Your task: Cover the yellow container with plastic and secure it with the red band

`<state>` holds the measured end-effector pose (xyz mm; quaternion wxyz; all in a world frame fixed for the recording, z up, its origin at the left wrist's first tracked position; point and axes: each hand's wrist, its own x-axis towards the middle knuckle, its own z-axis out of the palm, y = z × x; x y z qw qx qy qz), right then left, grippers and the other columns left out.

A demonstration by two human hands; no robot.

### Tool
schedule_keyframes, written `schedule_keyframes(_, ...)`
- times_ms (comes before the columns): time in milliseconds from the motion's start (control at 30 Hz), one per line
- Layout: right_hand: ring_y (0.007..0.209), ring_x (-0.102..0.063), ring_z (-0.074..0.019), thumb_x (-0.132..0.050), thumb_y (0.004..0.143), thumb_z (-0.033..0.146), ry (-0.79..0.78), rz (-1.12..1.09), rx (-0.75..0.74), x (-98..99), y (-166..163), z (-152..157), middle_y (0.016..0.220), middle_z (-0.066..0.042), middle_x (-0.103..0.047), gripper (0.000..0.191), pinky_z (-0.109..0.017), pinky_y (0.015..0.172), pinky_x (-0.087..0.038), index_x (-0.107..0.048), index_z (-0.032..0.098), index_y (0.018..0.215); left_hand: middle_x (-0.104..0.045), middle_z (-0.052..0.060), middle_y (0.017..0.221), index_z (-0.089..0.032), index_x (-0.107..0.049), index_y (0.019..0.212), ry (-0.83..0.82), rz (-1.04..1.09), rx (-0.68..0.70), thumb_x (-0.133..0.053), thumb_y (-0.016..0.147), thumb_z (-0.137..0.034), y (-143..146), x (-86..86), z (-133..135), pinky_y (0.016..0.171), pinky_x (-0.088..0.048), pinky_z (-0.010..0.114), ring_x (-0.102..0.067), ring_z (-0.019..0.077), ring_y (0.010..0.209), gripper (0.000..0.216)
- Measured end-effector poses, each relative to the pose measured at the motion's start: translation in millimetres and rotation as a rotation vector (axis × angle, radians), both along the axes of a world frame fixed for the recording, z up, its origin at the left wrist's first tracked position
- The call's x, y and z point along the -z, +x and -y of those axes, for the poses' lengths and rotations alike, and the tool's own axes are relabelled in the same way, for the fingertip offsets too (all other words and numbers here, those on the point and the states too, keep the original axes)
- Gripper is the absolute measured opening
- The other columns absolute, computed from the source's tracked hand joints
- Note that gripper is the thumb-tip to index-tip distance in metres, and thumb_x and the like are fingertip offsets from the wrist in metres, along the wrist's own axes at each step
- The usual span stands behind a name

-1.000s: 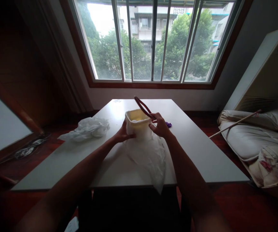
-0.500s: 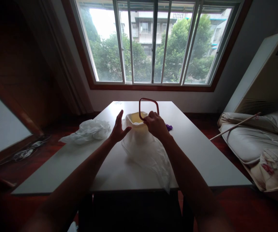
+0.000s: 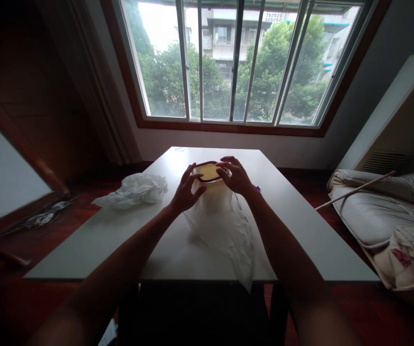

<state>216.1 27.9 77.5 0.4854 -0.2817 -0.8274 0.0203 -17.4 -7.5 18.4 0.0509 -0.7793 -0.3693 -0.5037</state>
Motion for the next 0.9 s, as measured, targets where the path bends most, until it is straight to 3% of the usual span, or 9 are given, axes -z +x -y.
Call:
schedule_keyframes(133,0.124,-0.057,-0.0294,-0.052,0.092,0.062,-0.292,-0.12,0.022,15.9,8,-23,0.136,-0.014,-0.059,0.053,-0.05,0.099,-0.051,-0.068,0.022,0.123,-0.037,0.016,0.157,-0.021,-0.051,0.124,-0.07,0.041,0.072,-0.058,0.094,-0.045,2,0.6,0,0.118,-0.032,0.059,-0.017,0.0317,0.153,0.039)
schedule_keyframes(267,0.103,-0.068,-0.0271,-0.053,0.09,0.064,-0.502,-0.279,-0.013,32.1,6,-26,0.115,-0.012,-0.072,0.055,-0.046,0.09,-0.056,-0.069,0.019,0.117,-0.037,0.016,0.157,-0.021,-0.051,0.123,-0.108,0.084,0.106,-0.055,0.095,-0.044,6,0.3,-1,0.118,-0.029,0.062,-0.014,0.0319,0.154,0.036)
schedule_keyframes(400,0.093,-0.07,-0.0261,-0.06,0.086,0.058,-0.502,-0.419,-0.003,40.7,1,-22,0.104,-0.01,-0.075,0.047,-0.044,0.085,-0.057,-0.071,0.018,0.107,-0.038,0.016,0.157,-0.02,-0.055,0.116,-0.116,0.128,0.117,-0.059,0.093,-0.044,10,-2.5,-1,0.119,-0.027,0.063,-0.015,0.0318,0.154,0.033)
schedule_keyframes(533,0.097,-0.071,-0.0277,-0.063,0.085,0.056,-0.487,-0.481,-0.032,41.9,-1,-16,0.113,-0.012,-0.073,0.045,-0.044,0.085,-0.058,-0.071,0.018,0.106,-0.04,0.014,0.156,-0.02,-0.06,0.106,-0.105,0.171,0.121,-0.059,0.093,-0.04,14,-7.4,0,0.12,-0.026,0.062,-0.02,0.0305,0.153,0.024)
schedule_keyframes(667,0.108,-0.069,-0.0303,-0.065,0.084,0.058,-0.466,-0.528,-0.072,40.4,-2,-6,0.125,-0.014,-0.069,0.046,-0.045,0.088,-0.058,-0.071,0.018,0.106,-0.043,0.013,0.155,-0.02,-0.061,0.098,-0.078,0.222,0.144,-0.059,0.093,-0.035,16,-11.1,1,0.121,-0.028,0.06,-0.03,0.0285,0.15,0.016)
schedule_keyframes(900,0.108,-0.068,-0.0316,-0.06,0.085,0.065,-0.487,-0.498,-0.042,37.1,-3,8,0.12,-0.015,-0.071,0.057,-0.044,0.083,-0.059,-0.066,0.019,0.118,-0.039,0.01,0.157,-0.021,-0.062,0.095,-0.07,0.179,0.16,-0.058,0.094,-0.035,19,-15.5,7,0.119,-0.031,0.06,-0.026,0.0294,0.151,0.015)
